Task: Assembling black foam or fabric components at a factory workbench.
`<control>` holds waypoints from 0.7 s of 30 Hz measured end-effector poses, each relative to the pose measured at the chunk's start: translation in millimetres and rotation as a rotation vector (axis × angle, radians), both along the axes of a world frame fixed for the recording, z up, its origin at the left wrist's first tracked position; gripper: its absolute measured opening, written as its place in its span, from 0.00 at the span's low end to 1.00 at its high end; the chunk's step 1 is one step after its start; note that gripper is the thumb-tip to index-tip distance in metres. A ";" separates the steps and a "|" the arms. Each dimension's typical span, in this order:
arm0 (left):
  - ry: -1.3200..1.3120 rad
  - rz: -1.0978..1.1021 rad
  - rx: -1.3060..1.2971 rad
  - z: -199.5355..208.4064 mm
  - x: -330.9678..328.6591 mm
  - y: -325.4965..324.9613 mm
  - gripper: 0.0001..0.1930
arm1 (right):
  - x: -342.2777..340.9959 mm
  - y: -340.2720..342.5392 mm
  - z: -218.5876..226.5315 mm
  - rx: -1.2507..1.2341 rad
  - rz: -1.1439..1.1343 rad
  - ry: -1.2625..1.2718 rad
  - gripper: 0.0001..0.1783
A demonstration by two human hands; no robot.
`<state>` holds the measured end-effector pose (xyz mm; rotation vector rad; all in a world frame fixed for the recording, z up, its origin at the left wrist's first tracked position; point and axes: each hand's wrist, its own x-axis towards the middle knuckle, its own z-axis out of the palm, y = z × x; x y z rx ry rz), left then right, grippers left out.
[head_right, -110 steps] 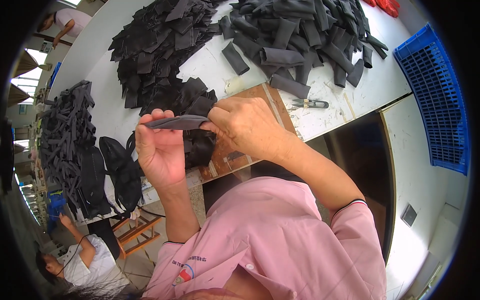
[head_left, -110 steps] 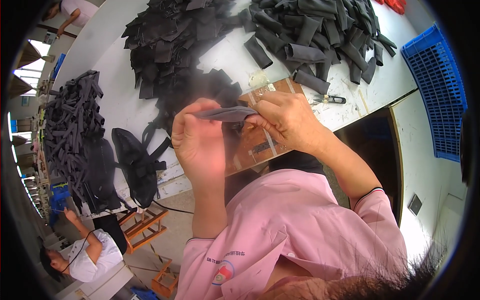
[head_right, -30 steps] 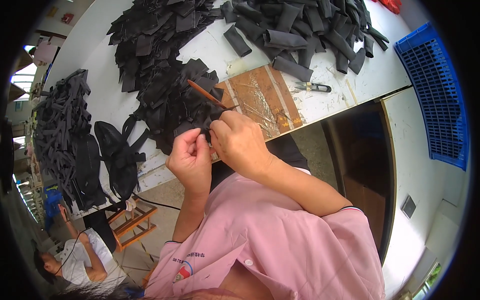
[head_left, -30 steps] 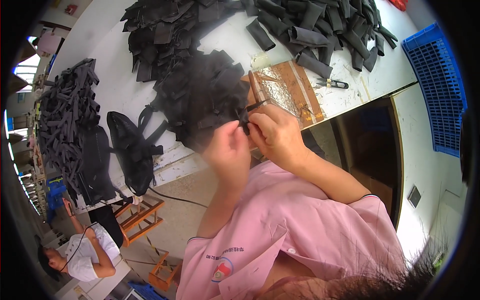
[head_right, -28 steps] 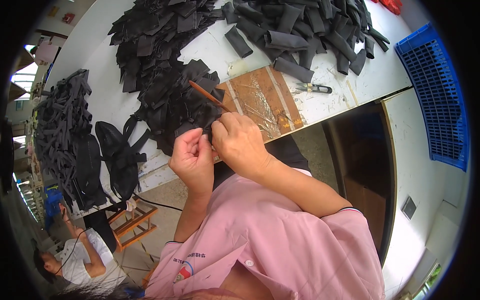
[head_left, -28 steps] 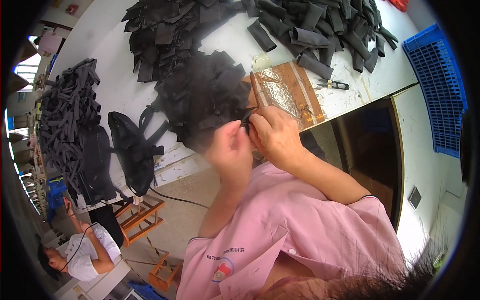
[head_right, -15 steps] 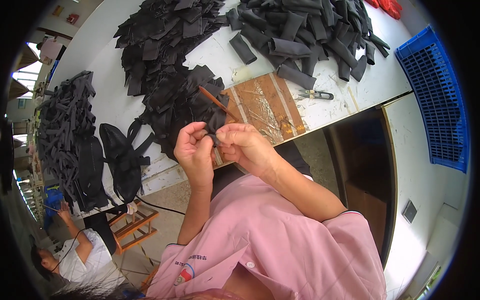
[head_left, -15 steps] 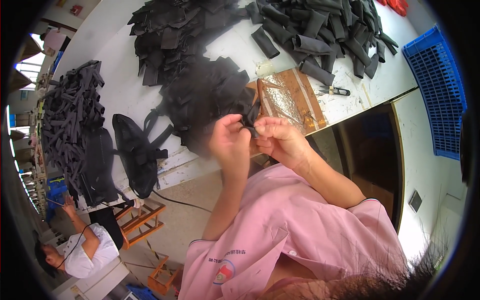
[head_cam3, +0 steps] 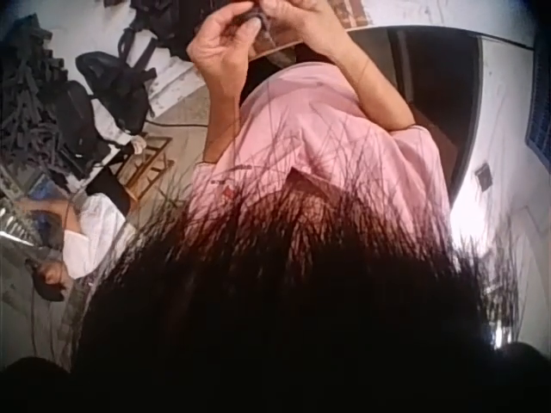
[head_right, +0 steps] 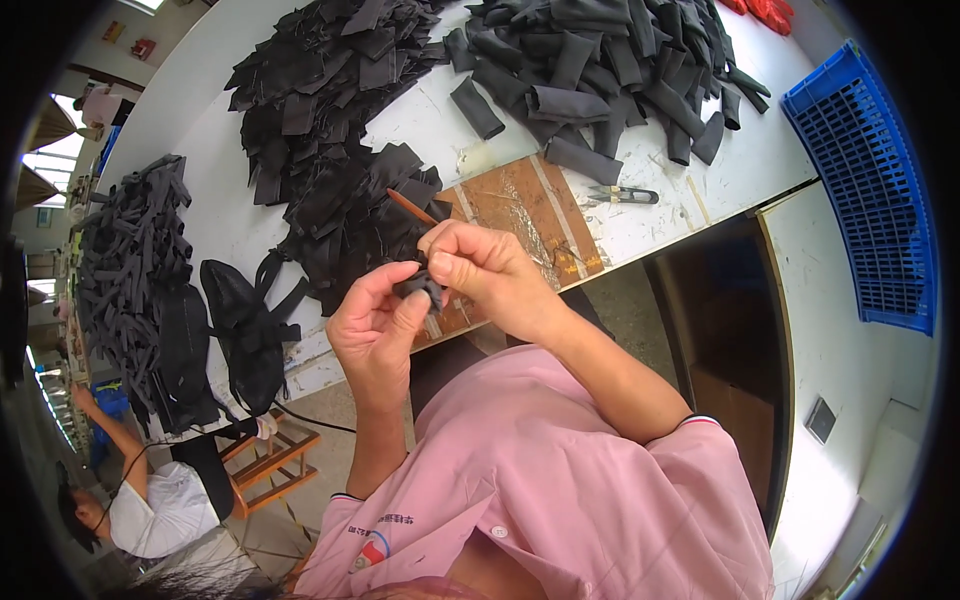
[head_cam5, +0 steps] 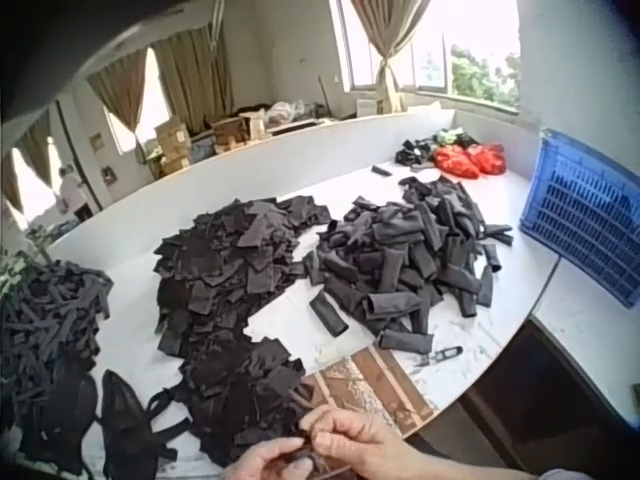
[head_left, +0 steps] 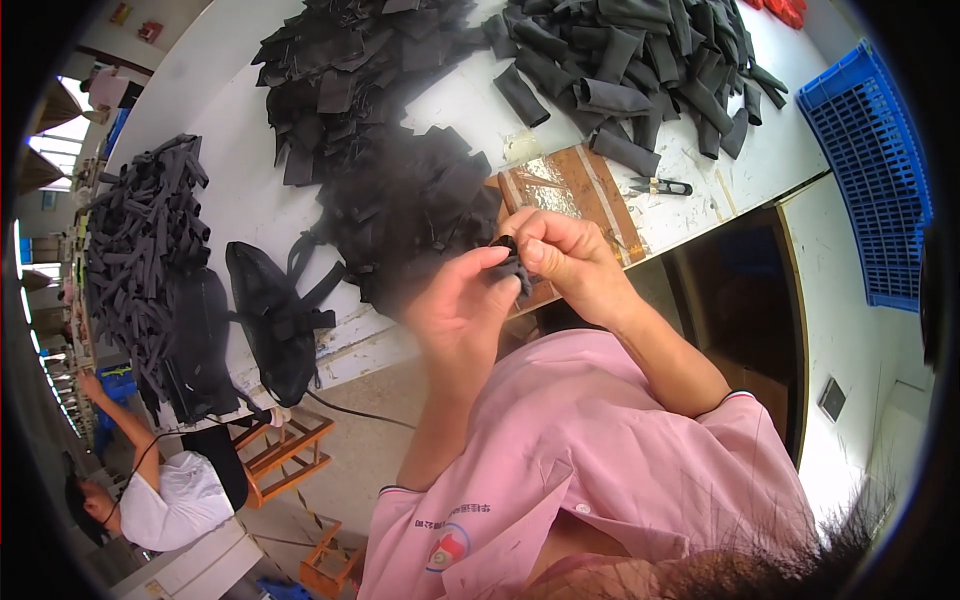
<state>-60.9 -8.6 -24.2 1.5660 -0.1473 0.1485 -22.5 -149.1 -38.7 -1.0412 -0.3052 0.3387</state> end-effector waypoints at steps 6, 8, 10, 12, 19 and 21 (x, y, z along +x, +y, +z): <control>0.127 0.078 -0.310 43.6 18.8 -11.5 0.05 | 12.1 -1.3 54.0 -0.500 -0.374 -0.526 0.08; 0.236 -0.196 -0.778 52.6 37.4 -0.3 0.06 | 23.0 -1.6 72.6 -0.476 -0.302 -0.385 0.11; 0.297 -0.391 -1.012 59.9 45.5 2.3 0.07 | 35.7 -3.7 81.6 -0.448 -0.281 -0.388 0.16; 0.286 -0.382 -1.131 67.4 47.9 1.1 0.08 | 48.6 -8.0 84.1 -0.334 0.024 -0.136 0.15; 0.646 -0.523 -1.319 -27.2 62.1 7.1 0.11 | 54.7 -15.1 -5.1 -0.143 0.175 0.210 0.19; 0.576 -0.306 -1.080 -17.3 56.8 1.2 0.11 | 54.6 -11.6 -4.5 -0.184 0.153 0.185 0.19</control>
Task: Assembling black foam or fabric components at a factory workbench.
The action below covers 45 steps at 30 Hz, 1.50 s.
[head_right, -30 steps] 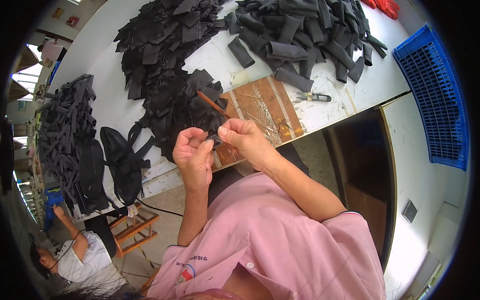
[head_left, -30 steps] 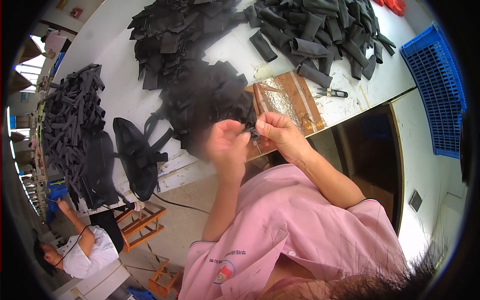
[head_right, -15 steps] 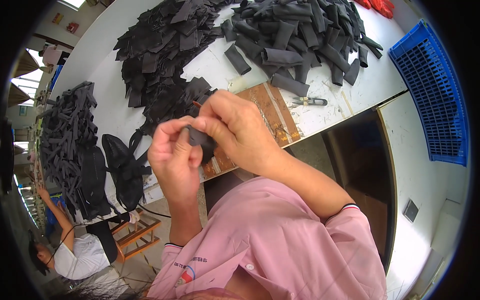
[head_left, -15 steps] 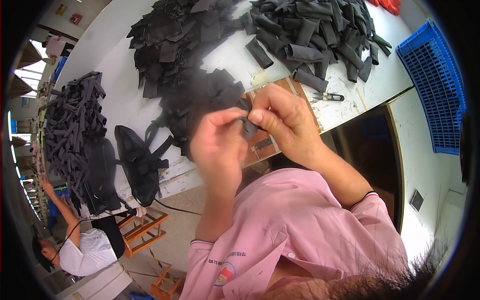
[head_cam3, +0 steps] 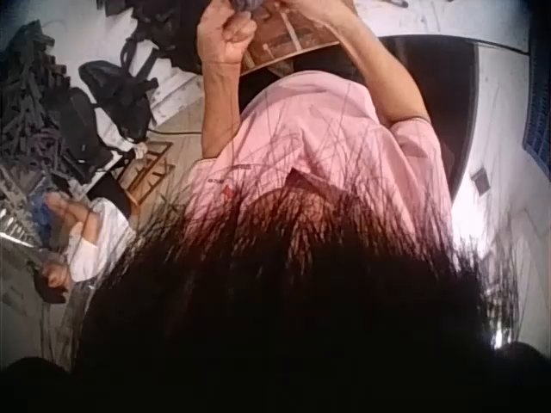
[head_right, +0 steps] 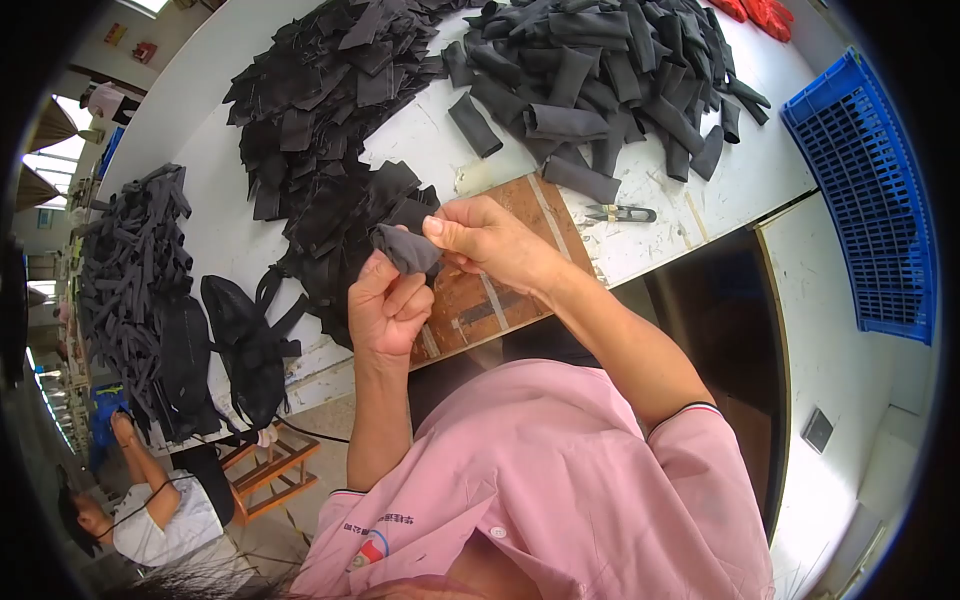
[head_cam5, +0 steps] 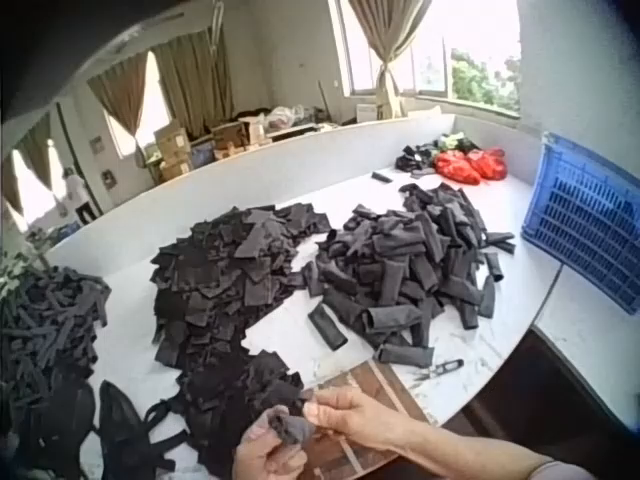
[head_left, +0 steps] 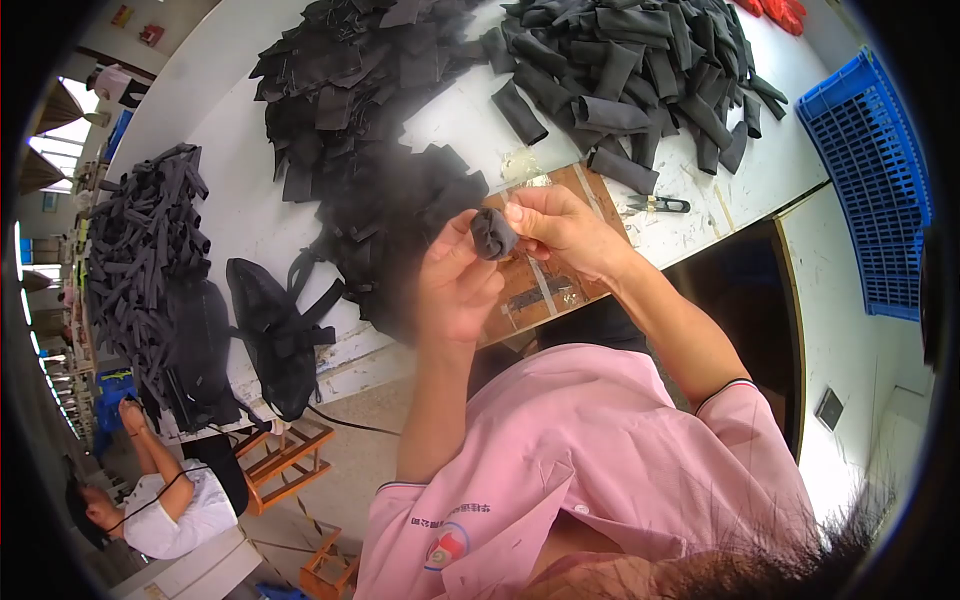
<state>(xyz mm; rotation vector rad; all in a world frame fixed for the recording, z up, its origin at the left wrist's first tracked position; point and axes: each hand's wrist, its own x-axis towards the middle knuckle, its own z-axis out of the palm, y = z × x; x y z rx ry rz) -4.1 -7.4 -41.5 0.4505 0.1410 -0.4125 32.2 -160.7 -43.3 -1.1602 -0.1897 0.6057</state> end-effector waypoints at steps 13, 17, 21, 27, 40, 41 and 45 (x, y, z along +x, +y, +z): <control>-0.658 0.531 0.719 39.5 -2.1 -8.9 0.06 | -11.5 -7.8 58.0 -0.904 -0.203 -1.353 0.17; -0.495 0.359 0.804 4.7 -2.4 -2.3 0.06 | -6.6 -11.0 6.4 -0.868 -0.099 -1.141 0.15; -0.638 0.372 0.647 15.0 -4.5 -18.8 0.08 | -9.6 -4.1 5.4 -0.786 -0.149 -1.050 0.18; -0.685 0.020 1.252 35.1 13.4 -18.1 0.04 | -20.6 -7.8 -21.7 -0.522 -0.231 -0.958 0.16; -0.740 0.228 0.836 33.0 7.3 -16.0 0.08 | -15.3 -10.9 -11.1 -0.724 -0.079 -0.923 0.17; -0.677 0.269 0.634 34.6 4.5 -17.3 0.08 | -14.2 -10.7 -8.4 -0.723 -0.080 -0.921 0.17; -0.698 0.421 0.475 30.8 4.0 -11.4 0.10 | -8.6 -9.9 13.8 -0.777 -0.068 -1.010 0.19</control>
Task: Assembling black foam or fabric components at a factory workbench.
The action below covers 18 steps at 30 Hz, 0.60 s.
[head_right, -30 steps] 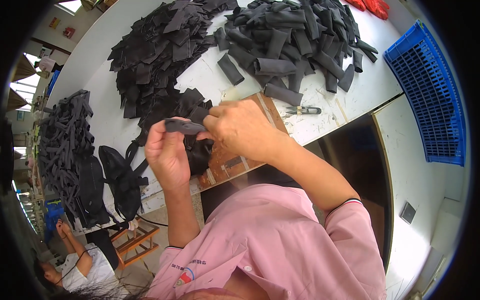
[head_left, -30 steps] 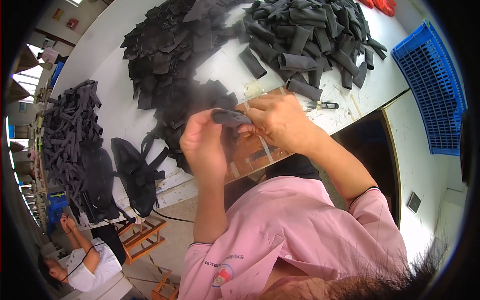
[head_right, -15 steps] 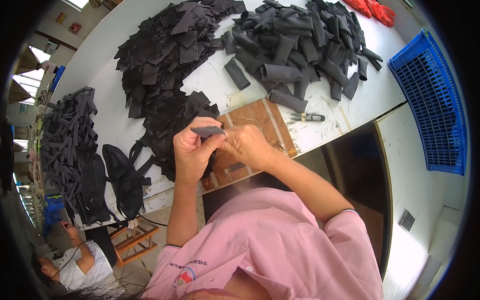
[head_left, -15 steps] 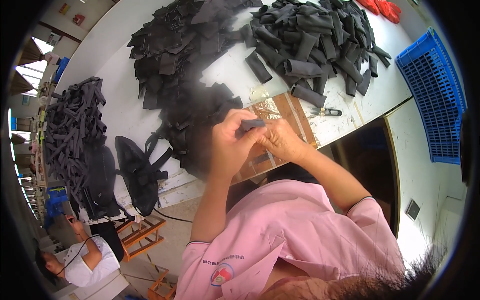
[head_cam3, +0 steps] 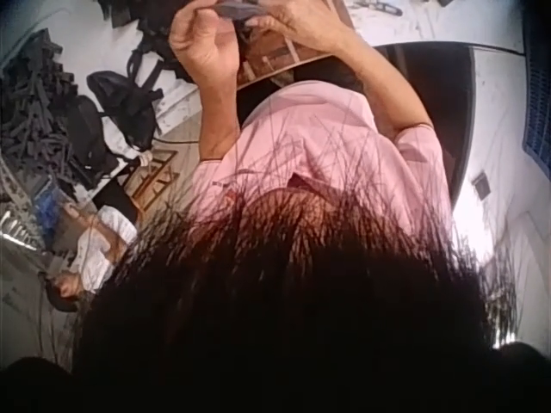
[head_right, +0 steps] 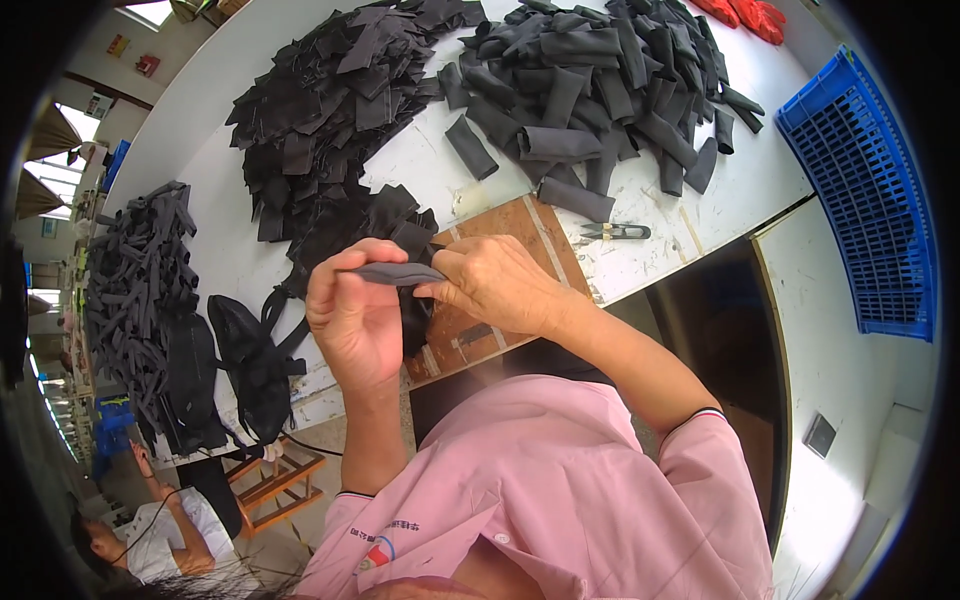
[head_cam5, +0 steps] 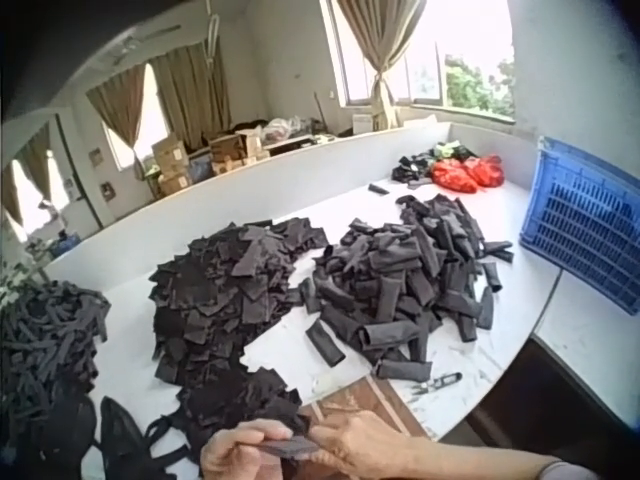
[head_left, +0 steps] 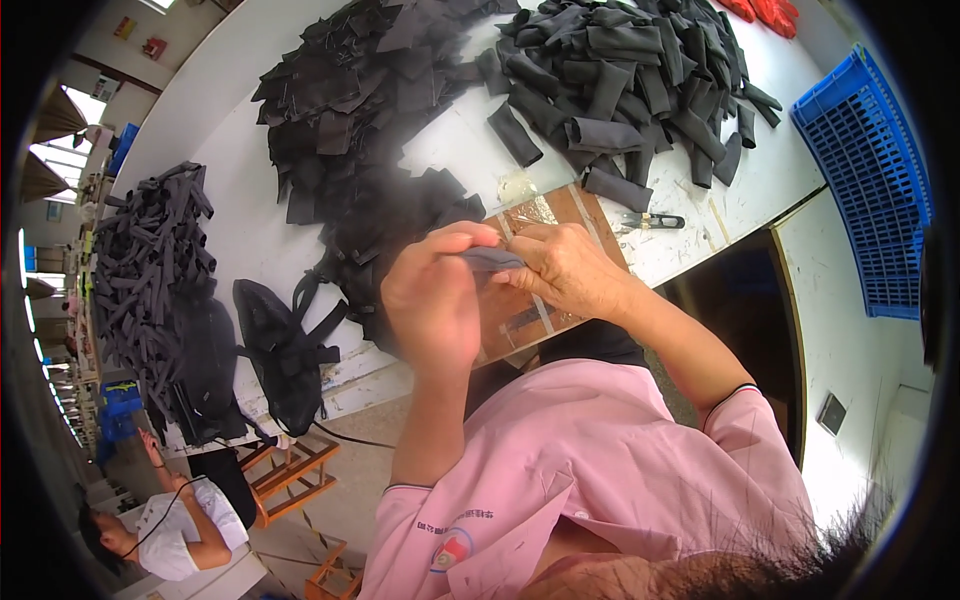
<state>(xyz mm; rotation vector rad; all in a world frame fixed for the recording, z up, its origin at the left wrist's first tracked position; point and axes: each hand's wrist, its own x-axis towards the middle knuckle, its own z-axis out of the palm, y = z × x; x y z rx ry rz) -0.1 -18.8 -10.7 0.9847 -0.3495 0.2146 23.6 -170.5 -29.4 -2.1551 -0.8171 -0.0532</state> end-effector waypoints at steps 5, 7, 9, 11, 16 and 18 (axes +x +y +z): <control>0.108 0.012 -0.054 -7.6 -3.1 15.4 0.09 | -0.1 1.7 0.3 -0.043 -0.029 -0.102 0.21; 0.125 0.005 -0.069 -12.9 -6.5 12.1 0.08 | -3.3 6.2 -20.3 -0.034 -0.042 -0.096 0.21; 0.136 -0.003 -0.075 -12.1 -5.7 12.1 0.08 | -3.5 4.8 -22.0 -0.042 -0.056 -0.103 0.21; 0.099 0.078 -0.001 -9.0 -5.7 13.5 0.07 | -3.7 4.4 -17.3 -0.047 -0.063 -0.107 0.21; 0.112 0.110 -0.083 -4.5 -8.2 11.7 0.07 | -2.8 1.9 6.3 -0.022 -0.006 -0.071 0.21; 0.121 0.127 -0.095 -6.6 -6.5 11.1 0.07 | 0.6 4.7 -5.6 -0.077 -0.023 -0.098 0.21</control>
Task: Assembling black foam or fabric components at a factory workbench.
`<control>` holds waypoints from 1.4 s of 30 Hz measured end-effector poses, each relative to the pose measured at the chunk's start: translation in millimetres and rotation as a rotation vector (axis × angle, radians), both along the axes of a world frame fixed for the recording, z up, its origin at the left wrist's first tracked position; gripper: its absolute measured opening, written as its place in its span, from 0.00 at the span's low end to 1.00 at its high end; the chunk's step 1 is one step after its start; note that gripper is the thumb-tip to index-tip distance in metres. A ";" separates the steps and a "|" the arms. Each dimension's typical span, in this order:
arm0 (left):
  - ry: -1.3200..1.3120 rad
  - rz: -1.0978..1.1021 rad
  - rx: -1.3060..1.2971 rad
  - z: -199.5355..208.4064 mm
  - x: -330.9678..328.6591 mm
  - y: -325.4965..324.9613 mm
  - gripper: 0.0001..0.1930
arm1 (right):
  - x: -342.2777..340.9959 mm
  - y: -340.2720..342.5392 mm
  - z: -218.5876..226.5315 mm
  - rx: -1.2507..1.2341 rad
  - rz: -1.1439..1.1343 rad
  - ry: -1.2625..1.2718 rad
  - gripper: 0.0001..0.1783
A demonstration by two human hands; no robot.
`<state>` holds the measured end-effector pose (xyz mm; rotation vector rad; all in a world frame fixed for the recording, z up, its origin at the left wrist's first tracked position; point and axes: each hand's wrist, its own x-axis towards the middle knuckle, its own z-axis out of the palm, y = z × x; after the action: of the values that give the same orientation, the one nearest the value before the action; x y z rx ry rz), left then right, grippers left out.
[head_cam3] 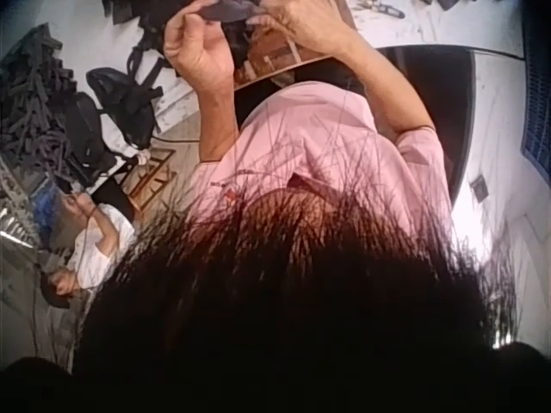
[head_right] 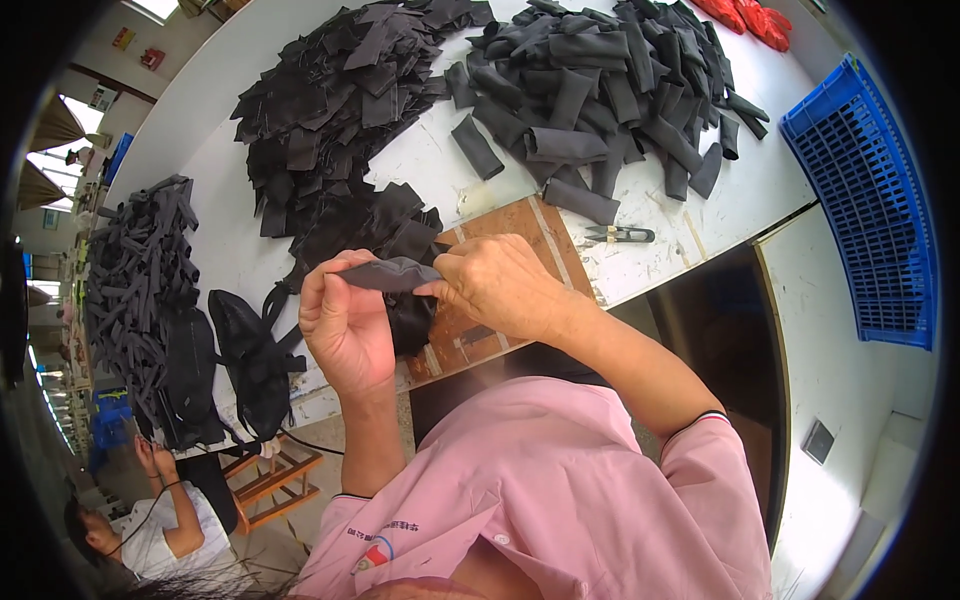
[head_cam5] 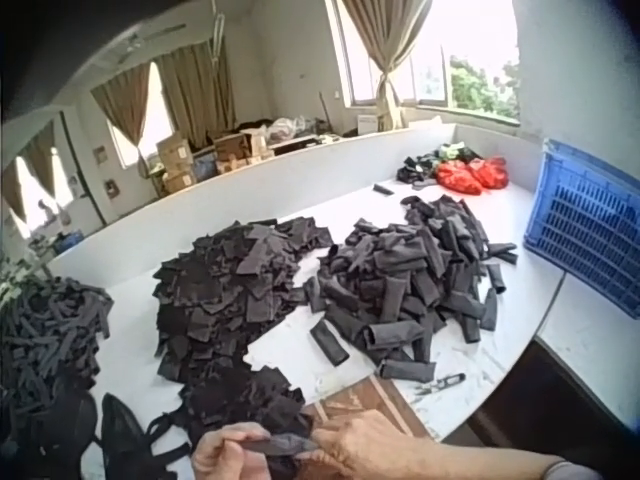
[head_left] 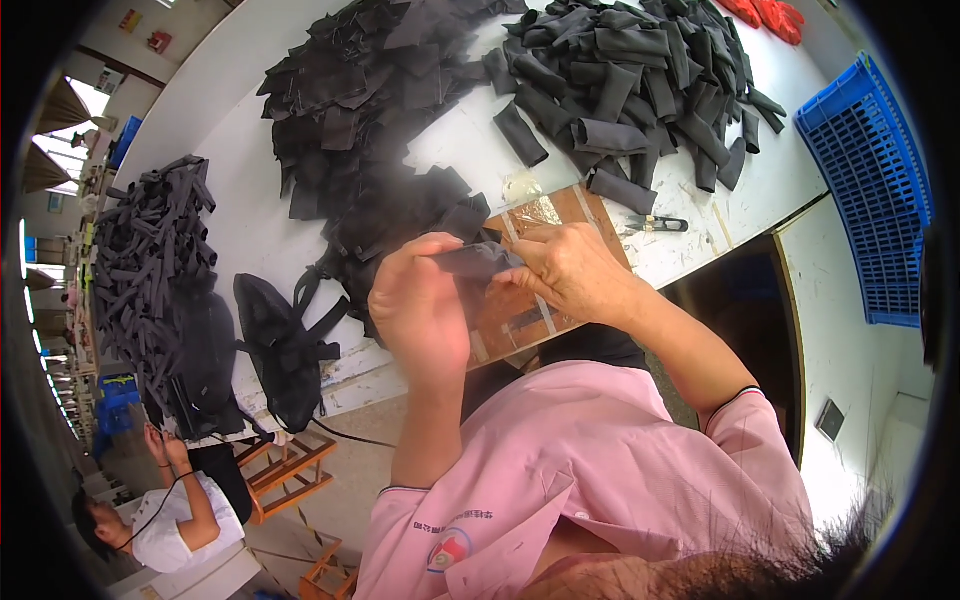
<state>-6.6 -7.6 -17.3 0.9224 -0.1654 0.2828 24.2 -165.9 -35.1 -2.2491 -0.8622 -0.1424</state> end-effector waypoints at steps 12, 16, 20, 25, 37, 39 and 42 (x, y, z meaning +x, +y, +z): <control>0.108 0.273 0.477 -18.6 17.8 17.7 0.06 | 12.3 -8.3 58.1 0.320 0.062 0.195 0.24; 0.158 0.816 1.402 -67.7 83.4 80.9 0.12 | 66.7 -33.6 71.5 0.878 -0.148 0.489 0.34; 0.525 0.536 1.828 -92.0 105.4 122.4 0.12 | 27.1 -35.0 23.5 0.711 -0.233 0.686 0.32; 0.338 0.619 1.856 -91.2 109.6 133.8 0.07 | -25.8 -19.7 0.8 0.507 -0.112 0.872 0.28; 0.220 0.785 1.117 -72.3 58.3 116.9 0.06 | -46.8 19.7 2.4 0.325 0.058 0.697 0.26; 0.354 0.559 0.639 -55.5 29.3 87.3 0.03 | -48.0 27.1 7.2 0.360 -0.076 0.651 0.20; 0.395 0.118 0.018 -40.9 -28.0 49.5 0.04 | -53.4 46.7 -3.4 0.570 -0.315 0.303 0.20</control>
<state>-34.6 41.8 -58.2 0.9899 0.2510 0.2036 -29.3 -119.2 -38.5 -1.7852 -0.2540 -0.1628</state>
